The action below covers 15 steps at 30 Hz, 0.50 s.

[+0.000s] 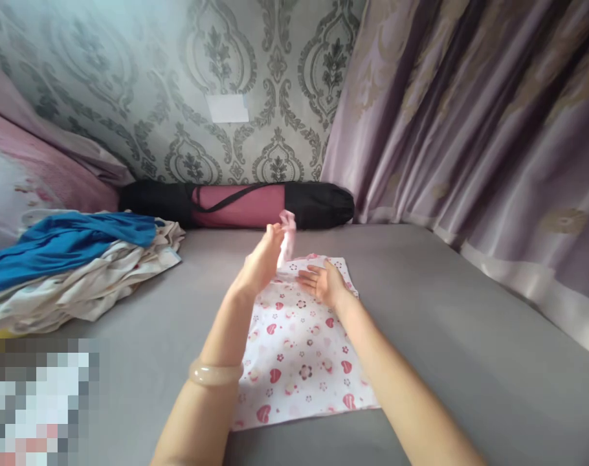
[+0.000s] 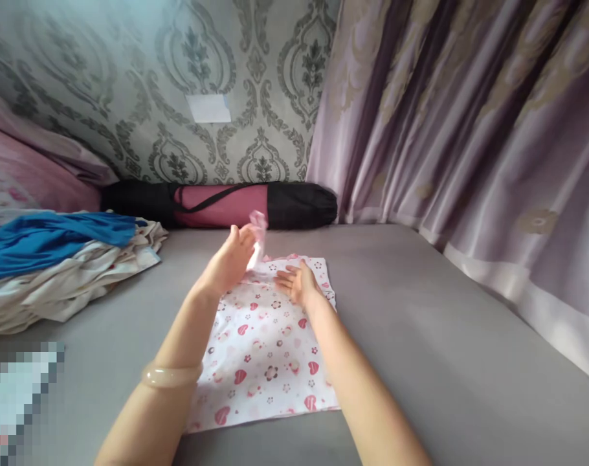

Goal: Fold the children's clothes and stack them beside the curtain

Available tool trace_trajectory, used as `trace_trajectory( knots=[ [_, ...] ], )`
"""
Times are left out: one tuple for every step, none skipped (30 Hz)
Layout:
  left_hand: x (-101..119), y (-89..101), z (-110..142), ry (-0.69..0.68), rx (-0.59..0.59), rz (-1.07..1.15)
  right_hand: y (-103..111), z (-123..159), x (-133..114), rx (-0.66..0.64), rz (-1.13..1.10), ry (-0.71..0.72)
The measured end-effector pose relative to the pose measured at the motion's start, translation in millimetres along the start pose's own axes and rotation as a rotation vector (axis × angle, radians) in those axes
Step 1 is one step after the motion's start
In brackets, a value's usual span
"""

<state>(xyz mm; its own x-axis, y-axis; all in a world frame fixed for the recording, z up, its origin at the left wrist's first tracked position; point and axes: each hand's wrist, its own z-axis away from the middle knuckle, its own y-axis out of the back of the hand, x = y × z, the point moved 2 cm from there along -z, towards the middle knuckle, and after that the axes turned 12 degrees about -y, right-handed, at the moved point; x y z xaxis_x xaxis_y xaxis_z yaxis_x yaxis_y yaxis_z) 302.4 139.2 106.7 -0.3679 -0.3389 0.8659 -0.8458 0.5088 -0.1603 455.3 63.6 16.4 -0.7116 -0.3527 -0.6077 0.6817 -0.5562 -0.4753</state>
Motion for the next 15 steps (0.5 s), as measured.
trace_trajectory(
  knots=[
    [-3,-4.2,2,0.024,-0.058,-0.019,5,-1,-2,-0.028,-0.046,0.014],
    [-5,-4.5,3,0.059,-0.076,-0.011,9,-2,-4,-0.058,-0.073,0.035],
    [-7,-1.1,2,0.100,-0.060,0.008,13,-4,-5,-0.086,-0.075,0.058],
    [-8,5.0,0,0.139,-0.030,0.016,16,-5,-7,-0.108,-0.049,0.081],
    [-9,13.2,-3,0.169,0.014,0.021,18,-6,-8,-0.120,-0.005,0.105],
    [-9,22.6,-5,0.185,0.065,0.020,20,-7,-9,-0.124,0.047,0.125],
    [-10,32.4,-8,0.193,0.115,0.009,21,-7,-10,-0.126,0.095,0.143],
    [-10,41.9,-9,0.200,0.157,-0.015,22,-7,-11,-0.124,0.131,0.158],
    [-12,50.5,-10,0.212,0.185,-0.050,23,-6,-12,-0.127,0.147,0.168],
    [-14,57.9,-9,0.234,0.204,-0.101,22,-6,-13,-0.130,0.140,0.173],
    [-17,64.0,-8,0.262,0.209,-0.170,22,-5,-14,-0.125,0.113,0.175],
    [-22,68.6,-6,0.293,0.194,-0.255,22,-5,-16,-0.117,0.078,0.177],
    [-27,71.8,-4,0.322,0.163,-0.353,23,-5,-18,-0.103,0.042,0.184],
    [-33,73.6,-2,0.348,0.115,-0.453,24,-5,-20,-0.089,0.012,0.199],
    [-40,74.3,0,0.370,0.052,-0.544,25,-5,-23,-0.073,-0.012,0.224]
  ],
)
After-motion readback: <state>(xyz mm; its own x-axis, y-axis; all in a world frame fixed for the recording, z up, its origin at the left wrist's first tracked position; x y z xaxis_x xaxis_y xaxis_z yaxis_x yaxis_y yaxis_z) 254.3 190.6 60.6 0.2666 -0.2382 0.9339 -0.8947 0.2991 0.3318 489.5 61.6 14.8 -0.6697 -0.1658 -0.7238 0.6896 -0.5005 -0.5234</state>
